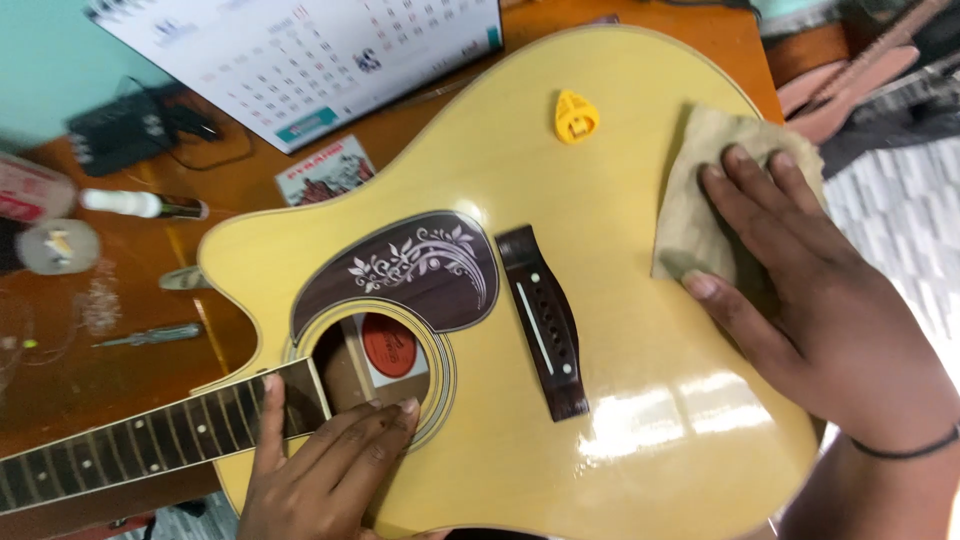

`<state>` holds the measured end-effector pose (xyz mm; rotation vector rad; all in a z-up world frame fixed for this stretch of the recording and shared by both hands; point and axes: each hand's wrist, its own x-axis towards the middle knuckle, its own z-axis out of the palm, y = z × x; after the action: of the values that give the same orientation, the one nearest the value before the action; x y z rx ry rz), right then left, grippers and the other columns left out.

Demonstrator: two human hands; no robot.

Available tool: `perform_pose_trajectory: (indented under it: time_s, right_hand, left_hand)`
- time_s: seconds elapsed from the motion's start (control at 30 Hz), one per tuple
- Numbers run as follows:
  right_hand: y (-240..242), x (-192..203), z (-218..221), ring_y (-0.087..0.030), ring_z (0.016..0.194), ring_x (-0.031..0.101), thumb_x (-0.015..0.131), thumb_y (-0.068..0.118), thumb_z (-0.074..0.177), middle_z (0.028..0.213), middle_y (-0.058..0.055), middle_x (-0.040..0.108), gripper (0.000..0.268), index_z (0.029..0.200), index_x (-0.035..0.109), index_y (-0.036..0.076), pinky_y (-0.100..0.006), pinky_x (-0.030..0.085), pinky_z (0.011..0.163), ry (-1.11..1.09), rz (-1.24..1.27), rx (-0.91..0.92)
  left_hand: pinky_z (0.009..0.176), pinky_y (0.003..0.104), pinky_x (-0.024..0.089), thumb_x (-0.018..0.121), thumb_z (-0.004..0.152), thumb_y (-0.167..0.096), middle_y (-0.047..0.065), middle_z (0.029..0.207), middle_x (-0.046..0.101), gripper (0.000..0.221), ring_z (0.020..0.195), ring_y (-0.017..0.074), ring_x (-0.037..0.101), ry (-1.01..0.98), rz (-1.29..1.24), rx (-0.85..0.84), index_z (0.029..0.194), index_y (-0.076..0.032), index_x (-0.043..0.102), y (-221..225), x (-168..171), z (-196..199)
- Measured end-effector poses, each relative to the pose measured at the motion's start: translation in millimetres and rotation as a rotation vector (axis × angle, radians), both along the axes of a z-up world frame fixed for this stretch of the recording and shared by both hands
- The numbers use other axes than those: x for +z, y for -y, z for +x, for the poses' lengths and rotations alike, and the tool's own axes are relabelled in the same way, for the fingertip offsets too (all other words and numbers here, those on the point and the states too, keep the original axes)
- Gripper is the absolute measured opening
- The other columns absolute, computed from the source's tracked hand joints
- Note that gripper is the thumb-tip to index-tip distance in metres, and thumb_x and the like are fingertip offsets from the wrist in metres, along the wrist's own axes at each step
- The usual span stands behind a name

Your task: Applying liquid polish to an acoustic guitar and wiping it down thoroughly with a cloth on a repair bench.

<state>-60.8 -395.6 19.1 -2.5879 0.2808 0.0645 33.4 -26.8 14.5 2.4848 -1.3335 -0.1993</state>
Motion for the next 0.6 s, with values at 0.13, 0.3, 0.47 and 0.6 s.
perform_pose_trajectory:
  time_s: [0.13, 0.3, 0.47, 0.6]
  right_hand:
    - [11.9, -8.8, -3.5, -0.049, 0.157, 0.026, 0.058, 0.024, 0.092, 0.164, -0.024, 0.04, 0.071, 0.156, 0.042, 0.0, -0.058, 0.027, 0.12, 0.107, 0.008, 0.059]
    - [21.3, -17.5, -7.6, -0.036, 0.158, 0.028, 0.051, 0.032, 0.09, 0.166, -0.01, 0.041, 0.068, 0.155, 0.046, 0.013, -0.056, 0.016, 0.12, 0.021, -0.012, -0.022]
    - [23.8, -34.8, -13.9, -0.03, 0.158, 0.031, 0.055, 0.034, 0.086, 0.162, -0.006, 0.047, 0.068, 0.152, 0.049, 0.017, -0.062, 0.007, 0.125, 0.057, -0.076, -0.054]
    - [20.3, -36.6, -18.1, -0.029, 0.158, 0.034, 0.06, 0.029, 0.085, 0.164, -0.003, 0.045, 0.063, 0.145, 0.053, 0.013, -0.065, 0.005, 0.128, 0.082, -0.111, -0.058]
  left_hand:
    - [0.118, 0.074, 0.019, 0.027, 0.097, -0.072, -0.006, 0.101, 0.076, 0.075, 0.106, 0.0147, 0.071, 0.022, -0.027, 0.034, 0.129, -0.017, 0.068, 1.9, 2.1, -2.5]
    - [0.116, 0.074, 0.021, 0.039, 0.104, -0.053, -0.003, 0.096, 0.077, 0.053, 0.102, 0.0158, 0.073, 0.019, -0.047, 0.01, 0.124, -0.014, 0.069, 6.1, 5.1, -0.9]
    - [0.113, 0.074, 0.027, 0.047, 0.103, -0.035, -0.003, 0.092, 0.075, 0.035, 0.093, 0.0125, 0.075, 0.114, -0.061, -0.008, 0.12, -0.015, 0.071, 6.1, -2.0, 1.5]
    - [0.113, 0.071, 0.033, 0.052, 0.1, -0.036, -0.008, 0.095, 0.077, 0.03, 0.093, 0.0094, 0.076, 0.109, -0.098, 0.067, 0.114, -0.02, 0.072, 9.2, -7.1, -0.1]
